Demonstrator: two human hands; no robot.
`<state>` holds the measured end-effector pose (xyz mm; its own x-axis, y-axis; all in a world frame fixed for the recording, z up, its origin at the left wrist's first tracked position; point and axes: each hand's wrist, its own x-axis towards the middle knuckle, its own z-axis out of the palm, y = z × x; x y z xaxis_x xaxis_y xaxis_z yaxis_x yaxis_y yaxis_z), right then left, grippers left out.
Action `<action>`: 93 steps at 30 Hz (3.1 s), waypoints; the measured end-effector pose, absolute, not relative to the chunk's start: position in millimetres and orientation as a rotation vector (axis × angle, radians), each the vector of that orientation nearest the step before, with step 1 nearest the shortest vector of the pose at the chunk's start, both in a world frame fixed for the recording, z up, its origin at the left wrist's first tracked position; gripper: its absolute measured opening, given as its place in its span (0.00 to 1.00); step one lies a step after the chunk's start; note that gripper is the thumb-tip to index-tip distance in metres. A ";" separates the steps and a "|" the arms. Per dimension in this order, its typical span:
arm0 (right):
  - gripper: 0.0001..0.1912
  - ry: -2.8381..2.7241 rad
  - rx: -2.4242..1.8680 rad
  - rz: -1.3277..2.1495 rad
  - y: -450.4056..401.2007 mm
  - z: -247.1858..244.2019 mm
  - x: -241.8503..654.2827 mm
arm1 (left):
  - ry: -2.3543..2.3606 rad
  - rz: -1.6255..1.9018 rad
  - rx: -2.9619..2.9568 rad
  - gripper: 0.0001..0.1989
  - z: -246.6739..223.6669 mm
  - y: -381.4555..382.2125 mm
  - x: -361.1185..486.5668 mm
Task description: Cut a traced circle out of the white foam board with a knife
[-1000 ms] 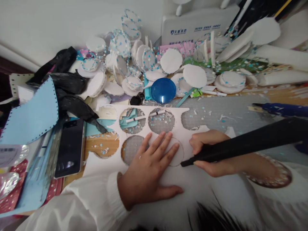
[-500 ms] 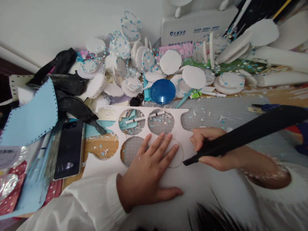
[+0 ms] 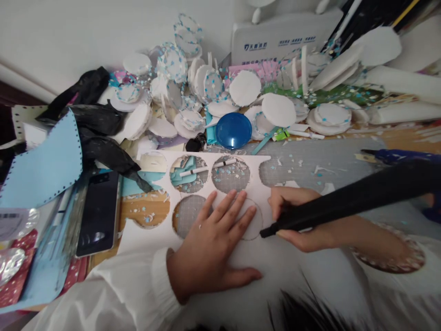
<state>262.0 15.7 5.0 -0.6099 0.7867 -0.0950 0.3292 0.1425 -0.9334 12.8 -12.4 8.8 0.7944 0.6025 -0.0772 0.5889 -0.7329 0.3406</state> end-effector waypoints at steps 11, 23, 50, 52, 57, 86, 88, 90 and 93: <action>0.12 -1.794 -1.200 1.491 16.2 13.2 253.9 | 0.892 0.046 2.667 0.50 9.0 -10.4 11.6; 0.12 -1.716 -1.256 1.476 20.0 5.7 254.4 | 0.893 0.043 2.664 0.50 7.8 -12.2 11.3; 0.16 -1.169 -1.357 1.288 26.2 8.0 216.1 | 0.905 0.041 2.819 0.51 14.3 -51.0 32.0; 0.14 -1.273 -1.397 1.149 26.7 8.2 212.9 | 0.912 0.052 2.873 0.51 12.4 -51.6 32.6; 0.11 -1.430 -1.429 0.982 28.2 9.1 212.1 | 0.924 0.052 2.957 0.47 10.2 -51.0 33.9; 0.16 -1.412 -1.472 0.689 23.4 1.5 212.5 | 0.874 -0.023 2.848 0.45 9.6 -51.4 34.8; 0.17 -1.422 -1.469 0.673 22.9 2.2 212.7 | 0.878 -0.018 2.846 0.45 7.3 -52.7 34.6; 0.17 -1.430 -1.476 0.658 22.1 2.9 212.9 | 0.882 -0.011 2.834 0.46 4.7 -54.2 34.2; 0.17 -1.402 -1.526 0.620 20.3 3.0 213.8 | 0.892 -0.012 2.792 0.46 1.8 -55.6 34.1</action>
